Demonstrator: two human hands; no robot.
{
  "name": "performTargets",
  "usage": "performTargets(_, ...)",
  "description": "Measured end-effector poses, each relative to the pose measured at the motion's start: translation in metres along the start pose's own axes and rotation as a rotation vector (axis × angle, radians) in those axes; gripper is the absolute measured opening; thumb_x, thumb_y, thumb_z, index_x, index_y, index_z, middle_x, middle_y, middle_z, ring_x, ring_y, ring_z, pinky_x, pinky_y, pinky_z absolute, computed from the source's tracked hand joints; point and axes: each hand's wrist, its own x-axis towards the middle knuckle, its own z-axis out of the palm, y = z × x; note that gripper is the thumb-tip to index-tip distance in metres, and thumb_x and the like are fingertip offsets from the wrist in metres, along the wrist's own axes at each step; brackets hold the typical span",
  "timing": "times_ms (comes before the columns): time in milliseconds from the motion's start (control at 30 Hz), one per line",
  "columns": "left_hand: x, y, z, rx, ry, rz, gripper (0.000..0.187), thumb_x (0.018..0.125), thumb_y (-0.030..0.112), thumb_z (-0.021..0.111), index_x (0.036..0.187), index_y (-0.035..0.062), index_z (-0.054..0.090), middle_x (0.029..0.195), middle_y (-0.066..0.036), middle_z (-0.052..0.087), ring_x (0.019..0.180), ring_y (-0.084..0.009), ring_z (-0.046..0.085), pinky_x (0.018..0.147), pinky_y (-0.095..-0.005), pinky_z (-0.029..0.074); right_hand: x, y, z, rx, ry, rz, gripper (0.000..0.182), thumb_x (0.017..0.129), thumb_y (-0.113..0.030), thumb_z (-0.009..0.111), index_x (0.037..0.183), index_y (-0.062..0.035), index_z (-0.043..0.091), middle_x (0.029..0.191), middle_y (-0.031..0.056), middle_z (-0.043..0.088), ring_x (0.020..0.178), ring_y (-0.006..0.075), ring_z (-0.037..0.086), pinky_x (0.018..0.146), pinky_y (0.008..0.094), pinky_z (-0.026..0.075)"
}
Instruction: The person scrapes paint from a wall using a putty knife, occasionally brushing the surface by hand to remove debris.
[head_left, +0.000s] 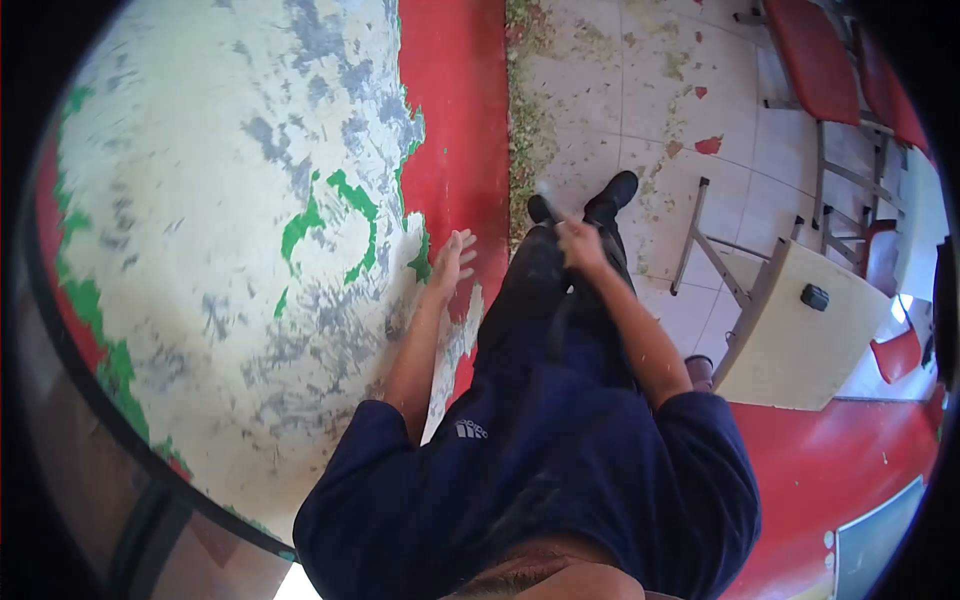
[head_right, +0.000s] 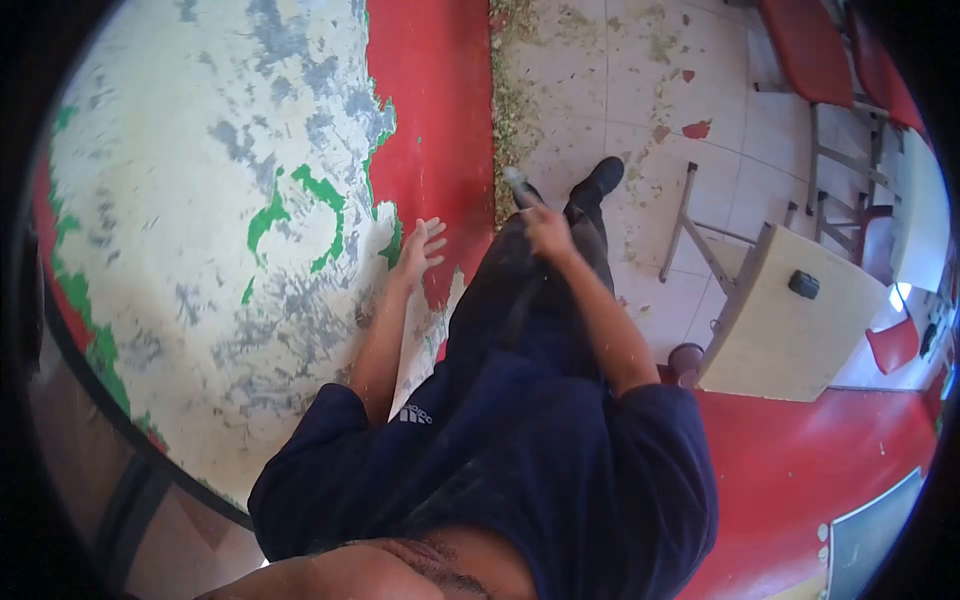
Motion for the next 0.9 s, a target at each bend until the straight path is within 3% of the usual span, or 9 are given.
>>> performTargets(100,0.004,0.0,0.02,-0.353,-0.05,-0.089,0.068,0.093,0.056,0.035,0.134,0.0023,0.037,0.13,-0.016,0.049,0.111,-0.0296,0.052,0.092,-0.0405,0.044,-0.032,-0.028,0.081,0.075,-0.25,-0.172,0.044,0.095,-0.017,0.046,0.138,-0.0122,0.042,0.062,-0.0041,0.047,0.043,0.0053,0.042,0.04,0.0208,0.037)
performTargets(167,0.006,-0.01,0.025,-0.476,-0.107,-0.081,0.065,0.094,0.054,0.037,0.131,0.0013,0.04,0.127,-0.017,0.052,0.107,-0.0294,0.054,0.091,-0.0408,0.044,-0.025,-0.017,0.125,0.23,-0.289,-0.142,0.045,0.095,-0.014,0.045,0.139,-0.0077,0.039,0.073,-0.0007,0.054,0.063,0.0048,0.051,0.055,0.0211,0.044)
performTargets(267,0.021,-0.004,0.029,-0.347,0.116,0.102,0.06,0.095,0.051,0.039,0.127,-0.0002,0.042,0.118,-0.019,0.056,0.103,-0.0297,0.056,0.089,-0.0399,0.046,0.003,0.001,0.162,0.019,-0.256,-0.271,0.045,0.094,-0.014,0.045,0.138,-0.0053,0.039,0.079,0.0006,0.056,0.072,0.0065,0.054,0.064,0.0218,0.045)
performTargets(367,0.03,0.025,0.016,-0.407,0.246,-0.017,0.052,0.097,0.043,0.039,0.122,-0.0016,0.044,0.101,-0.018,0.06,0.096,-0.0312,0.06,0.084,-0.0402,0.049,-0.004,-0.018,0.174,0.176,-0.267,-0.279,0.041,0.093,-0.011,0.046,0.133,-0.005,0.045,0.082,0.0026,0.06,0.073,0.0079,0.054,0.066,0.0236,0.045)
performTargets(500,0.011,0.03,0.008,-0.44,0.444,-0.069,0.038,0.099,0.035,0.036,0.105,-0.0006,0.049,0.076,-0.01,0.057,0.073,-0.0276,0.062,0.069,-0.0386,0.052,-0.022,-0.047,0.166,-0.11,-0.329,-0.158,0.039,0.085,-0.009,0.049,0.123,-0.0129,0.056,0.082,0.024,0.061,0.068,0.0321,0.063,0.068,0.0368,0.048)
performTargets(633,0.013,0.035,-0.005,-0.349,0.521,-0.117,0.032,0.099,0.032,0.038,0.098,0.0016,0.049,0.068,-0.007,0.051,0.061,-0.0258,0.06,0.06,-0.0367,0.052,-0.022,-0.017,0.204,0.081,-0.196,-0.247,0.039,0.085,-0.009,0.049,0.124,-0.013,0.056,0.079,0.0241,0.061,0.066,0.032,0.063,0.065,0.0362,0.048)
performTargets(733,0.02,0.041,-0.006,-0.338,0.524,-0.145,0.031,0.099,0.031,0.039,0.1,0.0016,0.049,0.076,-0.009,0.054,0.065,-0.0253,0.061,0.061,-0.037,0.051,-0.016,-0.022,0.204,0.119,-0.189,-0.289,0.038,0.087,-0.01,0.05,0.125,-0.0119,0.055,0.074,0.023,0.06,0.063,0.0256,0.063,0.064,0.0345,0.048)
performTargets(767,0.023,0.048,-0.003,-0.326,0.527,-0.147,0.031,0.099,0.031,0.038,0.101,0.0017,0.049,0.079,-0.009,0.055,0.066,-0.0252,0.062,0.061,-0.0372,0.051,-0.016,-0.034,0.196,0.156,-0.269,-0.089,0.037,0.089,-0.009,0.049,0.125,-0.0104,0.055,0.077,0.019,0.062,0.069,0.0145,0.06,0.068,0.0307,0.048)
performTargets(900,0.028,0.058,0.012,-0.313,0.465,-0.1,0.034,0.099,0.033,0.037,0.108,0.0021,0.047,0.086,-0.011,0.057,0.068,-0.026,0.063,0.061,-0.0373,0.051,-0.011,-0.029,0.188,0.318,-0.336,-0.157,0.039,0.094,-0.006,0.044,0.133,-0.0073,0.048,0.096,0.0014,0.06,0.086,0.0053,0.05,0.075,0.0246,0.044)
